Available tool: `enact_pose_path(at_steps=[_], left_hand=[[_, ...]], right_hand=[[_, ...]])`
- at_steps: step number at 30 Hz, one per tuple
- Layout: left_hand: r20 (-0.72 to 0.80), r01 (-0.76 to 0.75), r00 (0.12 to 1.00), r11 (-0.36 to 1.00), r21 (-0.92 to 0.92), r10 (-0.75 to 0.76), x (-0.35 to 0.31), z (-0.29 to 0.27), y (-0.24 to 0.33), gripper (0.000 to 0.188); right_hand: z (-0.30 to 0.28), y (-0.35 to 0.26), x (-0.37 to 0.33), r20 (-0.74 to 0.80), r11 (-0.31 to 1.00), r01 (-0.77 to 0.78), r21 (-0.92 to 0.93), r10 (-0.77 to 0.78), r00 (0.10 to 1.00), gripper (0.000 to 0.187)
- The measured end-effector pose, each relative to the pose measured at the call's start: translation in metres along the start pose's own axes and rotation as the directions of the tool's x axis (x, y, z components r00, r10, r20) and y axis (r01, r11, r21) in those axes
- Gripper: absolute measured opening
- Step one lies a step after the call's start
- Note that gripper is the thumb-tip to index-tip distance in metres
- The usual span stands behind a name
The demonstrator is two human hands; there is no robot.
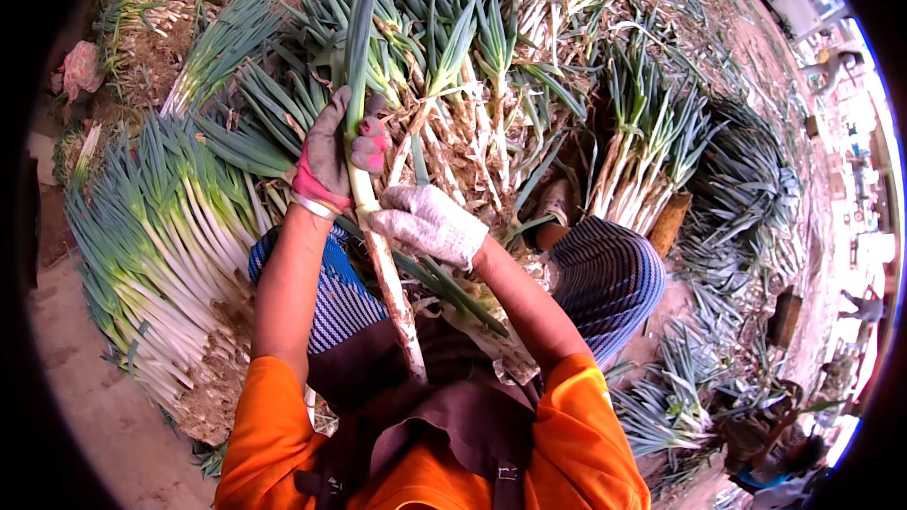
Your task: The person peels dry layers from leeks by hand and groups the cleaned leeks into bundles on the ground.
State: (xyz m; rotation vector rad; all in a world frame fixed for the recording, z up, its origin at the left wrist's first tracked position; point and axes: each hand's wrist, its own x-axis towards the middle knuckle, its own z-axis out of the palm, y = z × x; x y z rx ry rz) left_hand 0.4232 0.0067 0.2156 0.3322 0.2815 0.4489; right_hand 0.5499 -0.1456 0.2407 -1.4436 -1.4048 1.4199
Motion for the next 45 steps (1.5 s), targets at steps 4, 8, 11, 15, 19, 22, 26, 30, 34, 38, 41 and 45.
enact_pose_path(at_steps=[4, 8, 11, 15, 19, 22, 26, 30, 34, 38, 41, 45], left_hand=[[-0.068, 0.038, 0.997, 0.994, 0.100, -0.031, 0.001, 0.013, -0.014, 0.056], [-0.127, -0.043, 0.990, 0.995, 0.089, 0.054, 0.005, 0.003, -0.013, 0.046], [-0.208, -0.110, 0.968, 0.983, 0.146, 0.139, 0.000, -0.001, 0.000, 0.045], [-0.282, -0.260, 0.917, 0.959, 0.116, 0.283, -0.005, -0.013, 0.041, 0.042], [-0.311, -0.341, 0.853, 0.899, 0.274, 0.419, -0.013, -0.017, 0.046, 0.040], [-0.381, -0.440, 0.783, 0.871, 0.219, 0.492, -0.021, -0.027, 0.072, 0.037], [-0.434, -0.511, 0.687, 0.812, 0.281, 0.583, -0.032, -0.027, 0.090, 0.032], [-0.453, -0.517, 0.636, 0.780, 0.351, 0.625, -0.032, -0.047, 0.099, 0.024], [-0.491, -0.522, 0.626, 0.793, 0.315, 0.606, -0.034, -0.059, 0.102, 0.021], [-0.474, -0.503, 0.633, 0.791, 0.349, 0.612, -0.016, -0.047, 0.089, 0.020], [-0.468, -0.486, 0.628, 0.783, 0.389, 0.622, -0.017, -0.039, 0.085, 0.015], [-0.420, -0.549, 0.626, 0.754, 0.361, 0.657, -0.027, -0.049, 0.097, 0.015]], right_hand=[[0.002, 0.008, -0.010, -0.052, 0.984, -0.011, 0.177, 0.021, 0.998, 0.027], [0.027, 0.031, -0.034, -0.191, 0.991, 0.125, 0.052, -0.113, 0.975, 0.021], [0.051, 0.039, -0.068, -0.114, 0.956, -0.043, 0.290, 0.079, 0.990, 0.024], [0.062, 0.076, -0.122, -0.118, 0.985, -0.108, 0.134, 0.124, 0.985, 0.028], [0.046, 0.076, -0.157, 0.005, 0.879, -0.476, 0.021, 0.476, 0.880, 0.025], [0.042, 0.102, -0.179, 0.012, 0.840, -0.357, -0.409, 0.396, 0.918, 0.027], [0.047, 0.118, -0.185, 0.013, 0.656, -0.315, -0.686, 0.444, 0.896, 0.033], [0.024, 0.109, -0.153, -0.076, 0.523, -0.340, -0.782, 0.461, 0.884, 0.033], [0.028, 0.074, -0.107, -0.451, 0.982, -0.189, -0.004, 0.167, 0.877, 0.067], [0.065, 0.053, -0.063, -0.367, 0.971, -0.094, -0.221, 0.006, 0.930, 0.085], [0.064, 0.064, -0.050, -0.451, 0.994, 0.015, -0.111, -0.064, 0.890, 0.069], [-0.006, 0.093, -0.067, -0.861, 0.952, 0.221, 0.213, 0.075, 0.504, 0.047]])
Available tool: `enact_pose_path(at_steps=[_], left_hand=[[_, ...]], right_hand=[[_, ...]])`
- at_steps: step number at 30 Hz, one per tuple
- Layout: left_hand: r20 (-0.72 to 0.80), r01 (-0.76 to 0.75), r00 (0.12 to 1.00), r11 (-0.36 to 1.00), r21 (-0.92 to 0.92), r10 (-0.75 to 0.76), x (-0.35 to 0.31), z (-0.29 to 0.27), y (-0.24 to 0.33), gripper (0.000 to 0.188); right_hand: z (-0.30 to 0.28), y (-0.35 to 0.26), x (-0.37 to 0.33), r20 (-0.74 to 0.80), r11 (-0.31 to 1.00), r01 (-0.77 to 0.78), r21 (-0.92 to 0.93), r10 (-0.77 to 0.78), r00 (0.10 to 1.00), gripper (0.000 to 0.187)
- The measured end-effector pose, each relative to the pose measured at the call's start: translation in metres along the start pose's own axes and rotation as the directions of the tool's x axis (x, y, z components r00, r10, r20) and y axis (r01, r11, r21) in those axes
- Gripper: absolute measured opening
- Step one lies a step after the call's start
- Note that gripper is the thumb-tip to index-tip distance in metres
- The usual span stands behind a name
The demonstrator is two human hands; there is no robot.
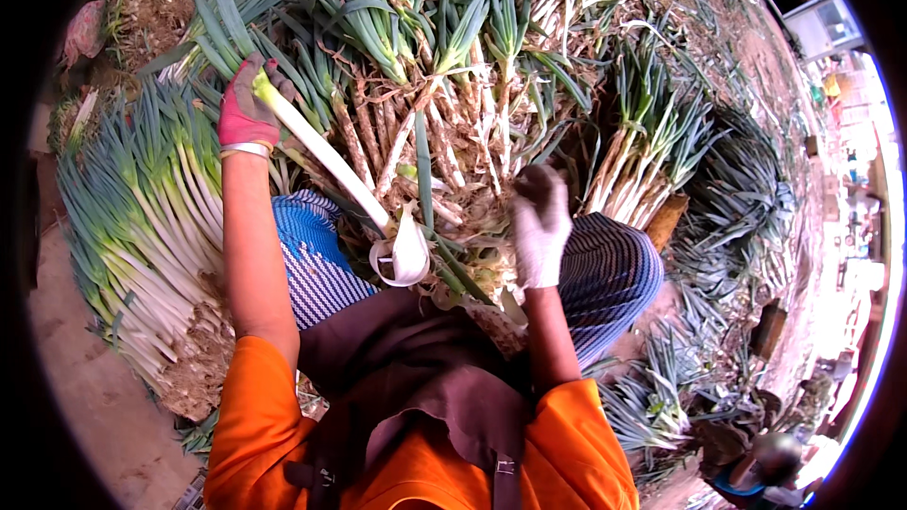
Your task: The person peels dry layers from leeks by hand and groups the cleaned leeks into bundles on the ground.
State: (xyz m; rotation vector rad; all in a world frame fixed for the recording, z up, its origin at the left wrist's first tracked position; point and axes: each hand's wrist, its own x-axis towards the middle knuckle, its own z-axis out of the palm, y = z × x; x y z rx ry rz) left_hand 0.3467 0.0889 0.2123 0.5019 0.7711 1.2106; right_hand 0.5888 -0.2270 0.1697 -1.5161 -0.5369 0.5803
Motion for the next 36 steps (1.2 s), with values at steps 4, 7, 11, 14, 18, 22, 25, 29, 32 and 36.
enact_pose_path(at_steps=[4, 7, 11, 14, 18, 22, 25, 29, 32, 36], left_hand=[[-0.032, 0.046, 0.998, 0.999, -0.012, -0.047, -0.014, 0.012, -0.008, 0.014], [0.020, 0.062, 0.998, 0.998, 0.024, -0.062, -0.018, 0.014, -0.022, 0.016], [0.065, 0.126, 0.990, 0.992, 0.009, -0.126, -0.017, 0.021, -0.039, 0.015], [0.067, 0.158, 0.986, 0.980, -0.118, -0.150, -0.002, 0.003, -0.024, 0.016], [0.096, 0.044, 0.995, 0.998, -0.036, -0.041, -0.013, 0.001, -0.015, 0.017], [0.257, 0.034, 0.966, 0.997, -0.069, -0.015, -0.040, 0.025, -0.014, 0.021], [0.324, 0.188, 0.930, 0.982, -0.017, -0.172, -0.072, 0.038, -0.038, 0.030], [0.218, 0.386, 0.894, 0.920, 0.072, -0.393, -0.094, 0.039, -0.061, 0.036], [0.179, 0.427, 0.886, 0.903, 0.052, -0.429, -0.090, 0.034, -0.068, 0.035], [0.065, 0.343, 0.937, 0.939, 0.003, -0.342, -0.058, 0.029, -0.059, 0.029]], right_hand=[[0.013, -0.021, -0.009, 0.041, 0.948, 0.307, -0.078, -0.305, 0.952, 0.056], [0.086, -0.035, -0.040, 0.335, 0.974, 0.054, -0.221, 0.024, 0.942, 0.069], [0.115, -0.013, -0.034, 0.610, 0.820, 0.233, -0.523, 0.168, 0.775, 0.062], [0.104, -0.008, -0.051, 0.634, 0.787, 0.031, -0.616, 0.472, 0.612, 0.049], [0.053, 0.012, -0.084, 0.702, 0.890, -0.353, -0.288, 0.447, 0.555, 0.070], [0.066, -0.023, -0.074, 0.678, 0.833, -0.483, -0.271, 0.521, 0.518, 0.070], [0.094, -0.040, -0.046, 0.714, 0.920, -0.312, -0.236, 0.382, 0.587, 0.051], [0.123, -0.041, -0.035, 0.693, 0.814, -0.573, -0.100, 0.470, 0.547, 0.036], [0.111, -0.020, -0.058, 0.797, 0.590, -0.755, 0.287, 0.291, 0.530, 0.035], [0.057, -0.041, -0.092, 0.782, 0.605, -0.789, 0.110, 0.437, 0.444, 0.025]])
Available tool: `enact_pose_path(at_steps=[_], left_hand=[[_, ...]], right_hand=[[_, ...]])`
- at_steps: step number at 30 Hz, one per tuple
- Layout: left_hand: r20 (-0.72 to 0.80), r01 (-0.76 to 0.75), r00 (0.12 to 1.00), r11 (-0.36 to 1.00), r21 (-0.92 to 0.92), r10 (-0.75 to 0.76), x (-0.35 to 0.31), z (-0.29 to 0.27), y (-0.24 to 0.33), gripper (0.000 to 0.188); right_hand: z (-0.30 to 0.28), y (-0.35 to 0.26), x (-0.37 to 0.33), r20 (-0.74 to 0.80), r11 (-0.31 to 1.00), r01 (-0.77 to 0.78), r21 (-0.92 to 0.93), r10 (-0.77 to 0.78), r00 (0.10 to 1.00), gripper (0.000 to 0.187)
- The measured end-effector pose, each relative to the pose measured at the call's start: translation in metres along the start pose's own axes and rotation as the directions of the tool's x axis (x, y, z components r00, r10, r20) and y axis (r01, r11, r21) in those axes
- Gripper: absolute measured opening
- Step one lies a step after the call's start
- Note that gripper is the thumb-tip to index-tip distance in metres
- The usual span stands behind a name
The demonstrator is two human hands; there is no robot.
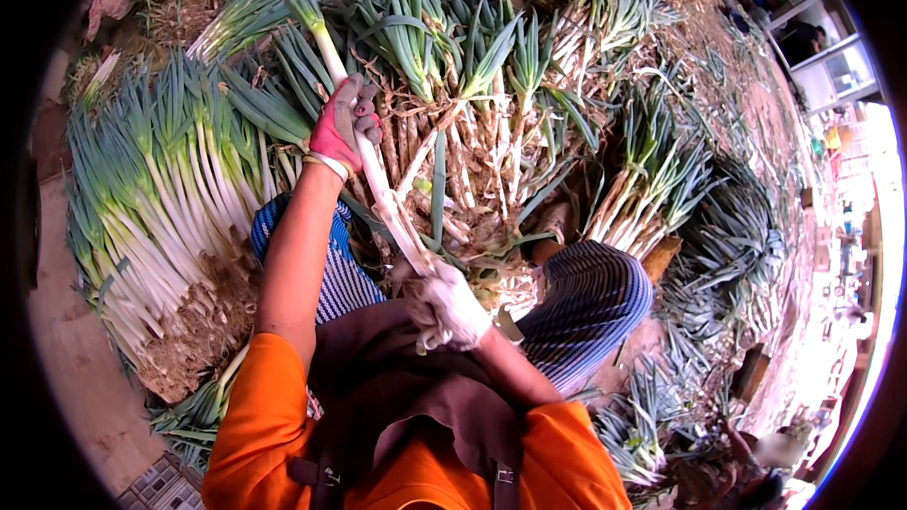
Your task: The person peels dry layers from leeks by hand and groups the cleaned leeks into bundles on the ground.
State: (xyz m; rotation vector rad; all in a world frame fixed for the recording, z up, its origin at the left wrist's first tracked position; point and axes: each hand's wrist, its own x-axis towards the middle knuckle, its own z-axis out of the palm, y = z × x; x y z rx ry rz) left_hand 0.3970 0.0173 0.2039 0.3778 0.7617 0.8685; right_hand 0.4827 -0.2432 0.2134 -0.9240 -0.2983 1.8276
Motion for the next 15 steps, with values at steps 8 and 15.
enact_pose_path(at_steps=[8, 15], left_hand=[[0.044, -0.052, 0.998, 0.997, -0.059, 0.054, 0.016, -0.034, 0.060, 0.031], [0.089, -0.274, 0.960, 0.958, 0.091, 0.266, -0.027, -0.056, 0.126, 0.022]], right_hand=[[-0.006, 0.012, -0.072, 0.087, 0.543, 0.249, -0.802, -0.307, 0.948, 0.025], [-0.074, -0.005, 0.028, -0.014, -0.317, -0.093, -0.944, -0.242, 0.970, 0.041]])
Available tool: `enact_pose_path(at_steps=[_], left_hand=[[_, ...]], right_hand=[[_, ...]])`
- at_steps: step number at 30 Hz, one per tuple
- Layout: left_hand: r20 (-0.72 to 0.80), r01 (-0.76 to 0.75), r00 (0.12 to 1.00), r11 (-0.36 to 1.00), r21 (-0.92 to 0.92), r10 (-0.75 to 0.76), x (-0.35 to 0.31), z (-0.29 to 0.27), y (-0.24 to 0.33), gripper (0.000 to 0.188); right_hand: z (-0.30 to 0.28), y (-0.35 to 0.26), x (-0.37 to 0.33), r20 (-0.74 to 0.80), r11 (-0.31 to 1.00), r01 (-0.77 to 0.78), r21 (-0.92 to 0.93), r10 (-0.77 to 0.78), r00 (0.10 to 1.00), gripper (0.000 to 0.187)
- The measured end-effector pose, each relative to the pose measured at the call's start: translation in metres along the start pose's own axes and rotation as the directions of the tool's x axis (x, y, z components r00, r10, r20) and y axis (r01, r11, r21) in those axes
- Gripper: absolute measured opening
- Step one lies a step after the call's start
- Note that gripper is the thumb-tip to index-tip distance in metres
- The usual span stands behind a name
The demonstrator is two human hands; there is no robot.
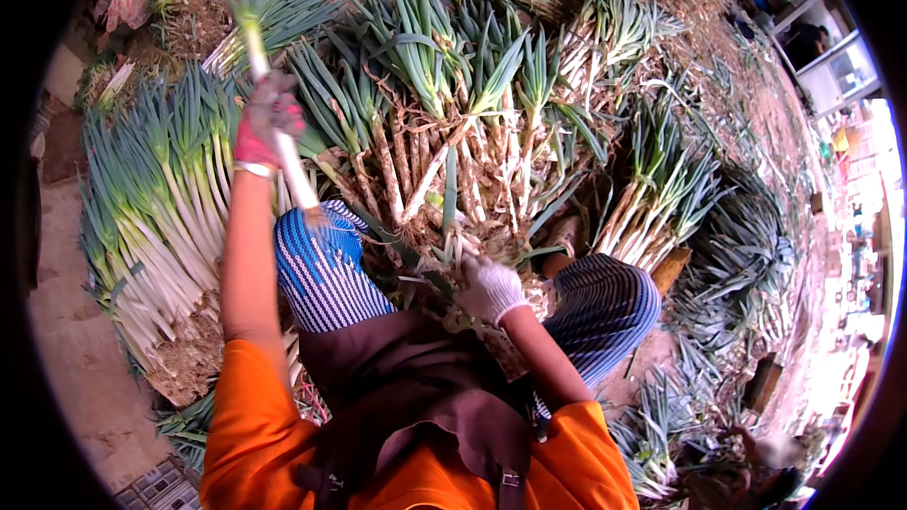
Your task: The person peels dry layers from leeks by hand and groups the cleaned leeks into bundles on the ground.
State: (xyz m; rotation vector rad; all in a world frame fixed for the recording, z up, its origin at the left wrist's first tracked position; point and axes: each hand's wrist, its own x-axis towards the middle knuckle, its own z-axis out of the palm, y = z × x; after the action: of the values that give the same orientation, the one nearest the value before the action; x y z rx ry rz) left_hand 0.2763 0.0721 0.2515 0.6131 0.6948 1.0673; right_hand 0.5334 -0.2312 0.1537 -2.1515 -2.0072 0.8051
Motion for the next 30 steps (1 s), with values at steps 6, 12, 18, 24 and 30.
enact_pose_path(at_steps=[6, 12, 18, 24, 30], left_hand=[[-0.274, -0.225, 0.904, 0.910, 0.349, 0.329, -0.028, -0.147, 0.144, 0.025], [-0.759, 0.152, 0.651, 0.979, 0.134, 0.003, -0.164, -0.473, 0.091, 0.025], [-0.896, 0.175, 0.442, 0.975, 0.137, 0.047, -0.156, -0.443, 0.009, 0.036], [-0.252, 0.523, 0.164, 0.133, 0.842, 0.954, -0.149, -0.359, 0.056, 0.062], [-0.147, -0.060, 0.967, 0.746, 0.663, 0.209, -0.067, -0.070, -0.006, 0.049]], right_hand=[[0.041, 0.038, 0.113, -0.215, 0.809, -0.125, 0.574, 0.297, 0.930, 0.036], [0.106, -0.008, 0.223, -0.193, 0.772, -0.410, 0.485, 0.552, 0.811, 0.066], [0.090, 0.049, 0.211, -0.039, 0.394, -0.325, 0.860, 0.685, 0.727, 0.037], [-0.004, 0.058, 0.100, -0.054, 0.061, 0.021, 0.998, 0.592, 0.804, 0.016], [-0.022, -0.023, 0.009, -0.170, 0.173, 0.099, 0.980, 0.466, 0.868, 0.025]])
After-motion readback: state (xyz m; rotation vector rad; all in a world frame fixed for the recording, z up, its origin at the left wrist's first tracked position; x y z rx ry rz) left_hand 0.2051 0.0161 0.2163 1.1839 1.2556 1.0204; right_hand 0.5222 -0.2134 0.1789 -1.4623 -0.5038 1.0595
